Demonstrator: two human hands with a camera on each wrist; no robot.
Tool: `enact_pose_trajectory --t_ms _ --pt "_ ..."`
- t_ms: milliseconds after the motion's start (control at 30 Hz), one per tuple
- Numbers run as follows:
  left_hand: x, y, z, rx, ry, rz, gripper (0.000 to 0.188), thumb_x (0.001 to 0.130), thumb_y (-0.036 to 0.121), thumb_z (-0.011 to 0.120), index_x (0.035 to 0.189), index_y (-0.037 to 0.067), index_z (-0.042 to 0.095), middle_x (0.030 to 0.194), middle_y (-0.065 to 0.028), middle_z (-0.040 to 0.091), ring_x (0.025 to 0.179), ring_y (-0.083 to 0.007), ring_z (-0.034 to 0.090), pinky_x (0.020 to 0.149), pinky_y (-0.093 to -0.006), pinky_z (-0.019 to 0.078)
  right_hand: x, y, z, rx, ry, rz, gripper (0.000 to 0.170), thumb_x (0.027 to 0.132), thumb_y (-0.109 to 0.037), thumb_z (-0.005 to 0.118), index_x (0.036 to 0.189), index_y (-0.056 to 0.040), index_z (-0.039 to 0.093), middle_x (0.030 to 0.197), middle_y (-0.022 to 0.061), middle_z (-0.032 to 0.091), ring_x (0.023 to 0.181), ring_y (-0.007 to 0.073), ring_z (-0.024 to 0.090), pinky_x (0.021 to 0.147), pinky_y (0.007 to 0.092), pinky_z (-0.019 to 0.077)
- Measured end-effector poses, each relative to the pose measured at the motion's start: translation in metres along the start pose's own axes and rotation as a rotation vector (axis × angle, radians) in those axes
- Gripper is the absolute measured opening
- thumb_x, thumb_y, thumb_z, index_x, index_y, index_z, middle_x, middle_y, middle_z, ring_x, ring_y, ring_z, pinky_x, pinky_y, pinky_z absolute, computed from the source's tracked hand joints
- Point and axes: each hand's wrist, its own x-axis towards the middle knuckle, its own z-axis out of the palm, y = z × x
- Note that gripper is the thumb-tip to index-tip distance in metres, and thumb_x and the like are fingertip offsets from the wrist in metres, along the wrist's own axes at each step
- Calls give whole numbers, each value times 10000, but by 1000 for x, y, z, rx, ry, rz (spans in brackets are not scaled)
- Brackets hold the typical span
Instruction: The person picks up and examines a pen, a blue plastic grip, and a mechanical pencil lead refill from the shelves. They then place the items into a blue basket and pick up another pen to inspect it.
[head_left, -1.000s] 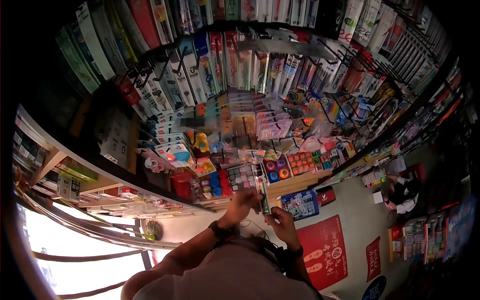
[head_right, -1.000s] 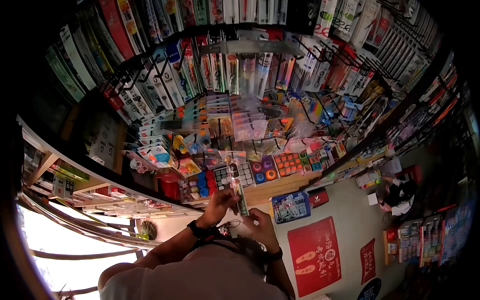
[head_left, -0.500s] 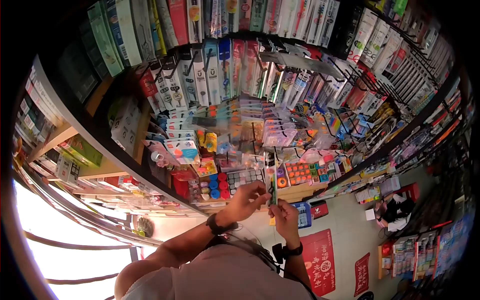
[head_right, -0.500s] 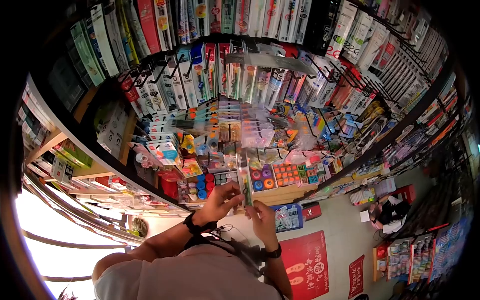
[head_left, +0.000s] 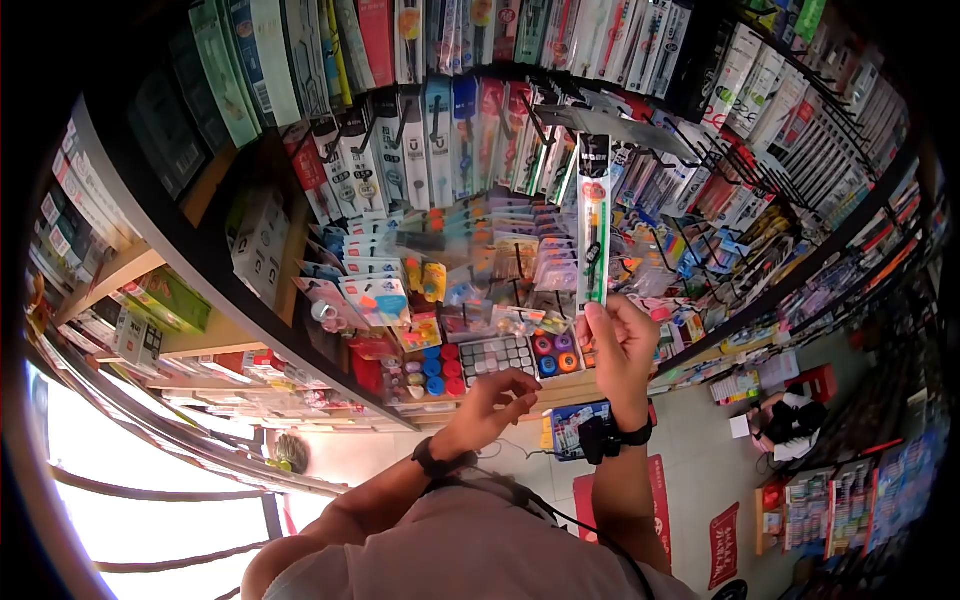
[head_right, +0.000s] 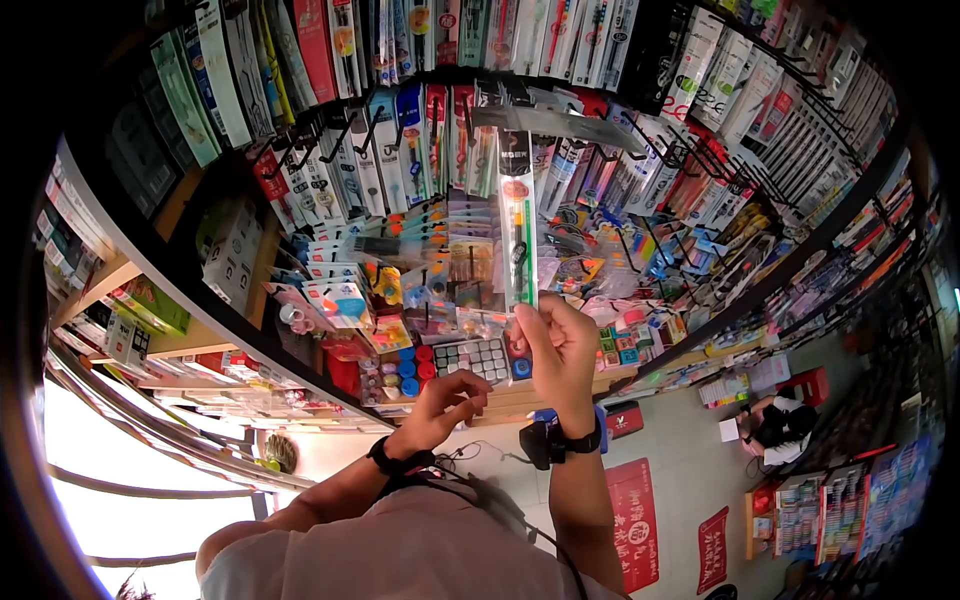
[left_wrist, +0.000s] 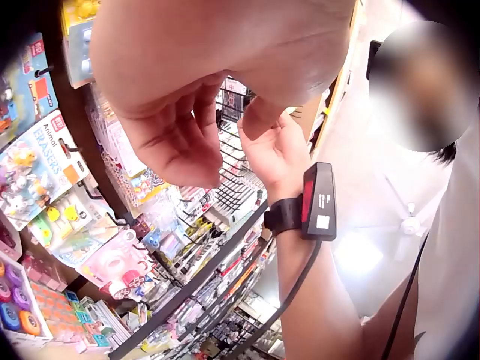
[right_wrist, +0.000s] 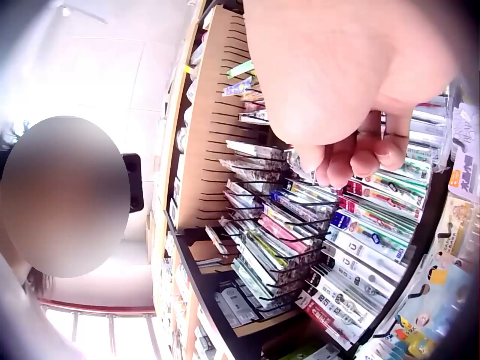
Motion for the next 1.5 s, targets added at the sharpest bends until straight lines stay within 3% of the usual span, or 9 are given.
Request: enact_pose_trajectory --t_ms 300,400,467,700,867,967,1300,1400,1500 --pt "-6 -14 -10 -34 38 -24 143 953 62 594 1068 -24 602 1009 -68 629 810 -115 600 654 -261 511 5 17 5 17 23 68 179 981 -91 603 859 39 622 692 23 617 598 36 520 553 196 408" --pt "-7 -17 -11 -22 50 -13 139 952 59 594 1063 -25 603 1007 -66 632 815 -113 602 651 -260 510 5 19 8 10 12 120 215 995 -112 579 869 58 615 704 53 611 621 83 533 591 231 427" --pt "-8 -18 -12 -39 55 -20 140 951 58 596 1064 -26 603 1008 -64 633 819 -112 604 651 -258 509 7 18 12 50 40 135 194 980 -108 610 853 36 632 694 19 619 593 37 520 550 196 404" --pt "-12 -24 -18 -49 56 -15 142 950 54 600 1070 -22 607 1015 -64 638 818 -111 605 654 -255 508 14 22 17 68 28 123 228 991 -139 596 849 36 633 667 12 599 581 46 505 551 205 408" --pt "-14 -27 -21 -60 70 -29 136 961 87 620 1073 10 626 966 -31 652 823 -85 605 671 -249 511 30 26 22 35 10 100 278 993 -163 591 787 22 615 625 -4 553 558 43 468 528 222 367" --pt "-15 -30 -23 -48 68 -22 153 953 53 603 1084 -27 609 980 -67 644 796 -106 608 635 -258 504 39 24 27 15 29 151 312 990 -187 597 751 15 602 620 -9 547 552 45 461 519 229 342" --pt "-22 -25 -28 -81 83 -55 132 944 55 612 1061 -3 625 942 -40 651 810 -86 605 669 -251 508 79 35 37 -17 32 156 350 989 -205 596 699 -10 577 561 -19 501 504 54 434 509 237 327" --pt "-24 -28 -30 -81 77 -33 137 973 63 590 1082 -20 606 888 -62 639 753 -107 608 627 -249 498 89 44 38 -44 26 142 368 990 -239 606 706 -5 603 569 -16 497 489 63 408 506 249 314" --pt "-28 -32 -34 -86 75 -28 138 977 71 587 1080 -19 603 868 -59 638 737 -104 600 622 -248 494 94 48 41 -103 144 226 409 951 -272 674 658 7 618 522 -9 508 447 62 423 462 253 304"
